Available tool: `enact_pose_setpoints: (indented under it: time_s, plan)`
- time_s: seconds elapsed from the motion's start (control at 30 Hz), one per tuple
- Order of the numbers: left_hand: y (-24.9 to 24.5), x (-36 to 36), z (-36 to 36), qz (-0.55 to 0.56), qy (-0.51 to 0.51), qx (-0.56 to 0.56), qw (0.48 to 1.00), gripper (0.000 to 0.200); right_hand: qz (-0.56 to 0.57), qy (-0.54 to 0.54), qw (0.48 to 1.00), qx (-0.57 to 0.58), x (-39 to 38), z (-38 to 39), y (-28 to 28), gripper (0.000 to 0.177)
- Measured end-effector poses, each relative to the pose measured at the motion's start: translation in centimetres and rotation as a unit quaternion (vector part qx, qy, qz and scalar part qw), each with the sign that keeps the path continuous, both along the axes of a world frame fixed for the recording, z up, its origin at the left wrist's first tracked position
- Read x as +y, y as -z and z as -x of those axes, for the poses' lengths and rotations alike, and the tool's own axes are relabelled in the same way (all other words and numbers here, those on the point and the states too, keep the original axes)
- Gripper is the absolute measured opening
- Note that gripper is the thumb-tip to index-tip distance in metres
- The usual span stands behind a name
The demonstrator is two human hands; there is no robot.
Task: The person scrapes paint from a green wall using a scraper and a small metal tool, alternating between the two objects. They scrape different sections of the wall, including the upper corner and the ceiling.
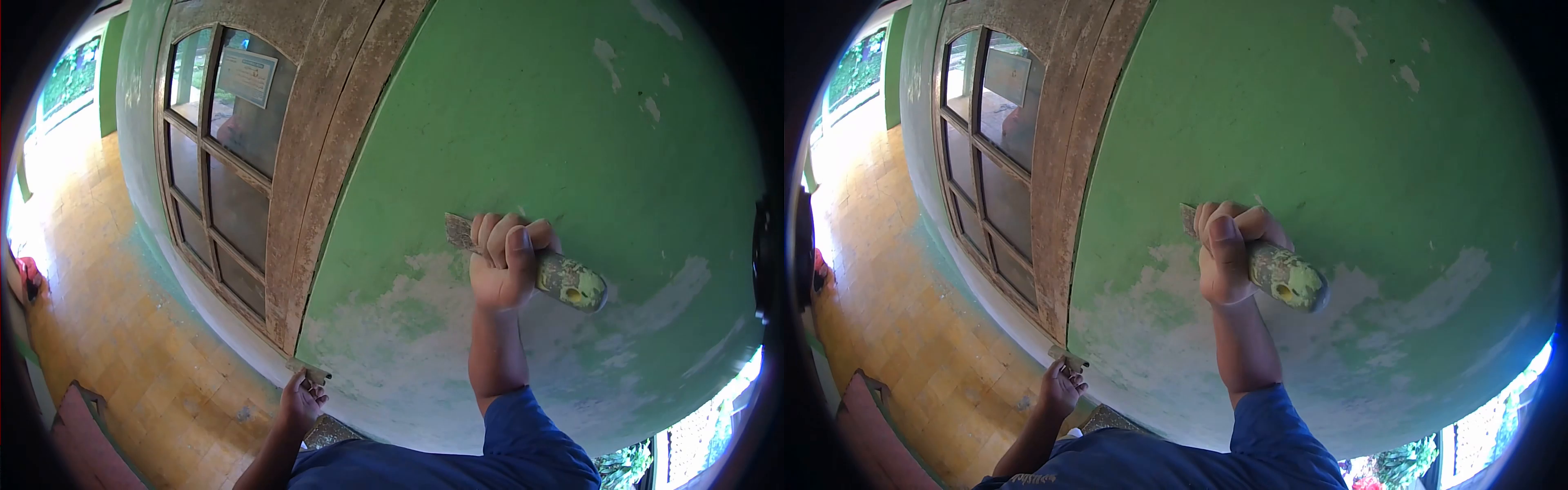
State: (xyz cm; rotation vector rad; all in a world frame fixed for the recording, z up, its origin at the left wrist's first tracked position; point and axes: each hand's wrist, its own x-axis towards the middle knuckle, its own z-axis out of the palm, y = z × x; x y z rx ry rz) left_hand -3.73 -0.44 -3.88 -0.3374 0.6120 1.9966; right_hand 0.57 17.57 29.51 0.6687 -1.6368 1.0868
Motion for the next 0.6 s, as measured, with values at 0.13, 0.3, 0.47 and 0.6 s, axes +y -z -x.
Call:
enact_pose_setpoints:
  time_s: [0.13, 0.3, 0.47, 0.6]
  plan:
    - [0.1, 0.1, 0.0, -0.004, -0.003, 0.008, 1.0, 0.018, -0.106, -0.021, 0.992, 0.067, -2.4, -2.3, -0.2, 0.026]
    - [0.1, -0.3, 0.0, -0.001, -0.01, 0.0, 1.0, 0.017, -0.066, 0.087, 0.992, 0.059, -1.4, -1.3, -0.1, 0.026]
    - [0.8, 0.1, 0.0, -0.003, -0.004, -0.002, 1.0, 0.017, -0.076, 0.024, 0.995, 0.053, -1.1, -1.1, -0.5, 0.025]
    - [0.5, 0.3, 0.0, -0.011, 0.009, 0.015, 1.0, 0.018, -0.083, 0.039, 0.994, 0.064, -2.2, -2.7, -0.1, 0.026]
